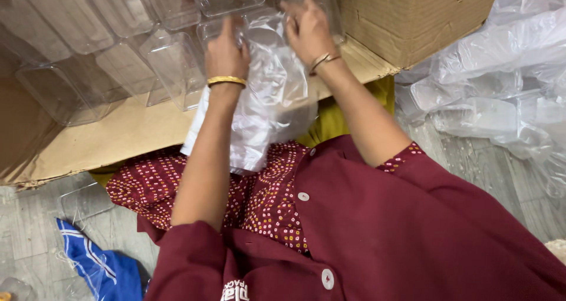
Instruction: The person sits on the floor in front of an open cardboard box and packs clear plastic containers into white plastic bags one at a time, then places each bagged container back into the box. They open a bag, insert a container, and set the filled bag aside with the others.
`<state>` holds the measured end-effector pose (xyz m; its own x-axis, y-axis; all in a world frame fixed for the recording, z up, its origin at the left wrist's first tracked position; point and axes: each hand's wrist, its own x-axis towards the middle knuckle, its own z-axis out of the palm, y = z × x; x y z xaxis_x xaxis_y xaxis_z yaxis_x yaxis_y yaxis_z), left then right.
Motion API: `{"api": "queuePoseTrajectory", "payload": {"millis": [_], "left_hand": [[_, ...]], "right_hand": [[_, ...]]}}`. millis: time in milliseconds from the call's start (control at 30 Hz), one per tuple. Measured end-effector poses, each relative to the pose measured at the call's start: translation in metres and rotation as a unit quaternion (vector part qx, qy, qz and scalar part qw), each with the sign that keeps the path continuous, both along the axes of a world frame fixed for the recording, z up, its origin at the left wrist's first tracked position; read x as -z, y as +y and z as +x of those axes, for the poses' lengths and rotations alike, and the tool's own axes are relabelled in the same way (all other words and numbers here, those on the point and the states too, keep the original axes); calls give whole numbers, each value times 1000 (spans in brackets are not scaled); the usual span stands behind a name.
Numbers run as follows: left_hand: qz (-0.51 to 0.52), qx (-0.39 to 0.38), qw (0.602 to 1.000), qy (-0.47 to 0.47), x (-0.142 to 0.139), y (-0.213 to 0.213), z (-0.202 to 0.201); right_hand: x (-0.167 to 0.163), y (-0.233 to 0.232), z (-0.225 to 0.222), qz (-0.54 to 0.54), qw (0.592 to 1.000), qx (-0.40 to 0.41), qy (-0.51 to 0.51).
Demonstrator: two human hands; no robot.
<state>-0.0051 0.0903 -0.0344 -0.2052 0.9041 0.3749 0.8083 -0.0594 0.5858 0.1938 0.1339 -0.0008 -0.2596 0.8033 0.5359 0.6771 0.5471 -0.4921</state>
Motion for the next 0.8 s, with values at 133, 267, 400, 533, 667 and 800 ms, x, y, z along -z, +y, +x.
{"api": "queuePoseTrajectory", "payload": {"millis": [133,267,400,533,667,800], "left_hand": [[56,39,996,-56,-9,-15,6],[-93,66,966,-233,-36,-30,12],[-44,173,949,-259,-67,-55,27],[-54,244,914,-320,-84,-72,45],[-92,248,875,-405,-70,-66,48],[-94,255,873,-404,-21,-55,41]], "right_hand": [[11,-35,2,-24,1000,8,0],[-8,-63,20,25,998,-55,28],[-40,-98,46,-40,992,12,117],[-48,-122,70,-75,969,7,236],[-26,-111,84,-206,919,38,334],[16,-91,102,-264,904,-7,336]]}}
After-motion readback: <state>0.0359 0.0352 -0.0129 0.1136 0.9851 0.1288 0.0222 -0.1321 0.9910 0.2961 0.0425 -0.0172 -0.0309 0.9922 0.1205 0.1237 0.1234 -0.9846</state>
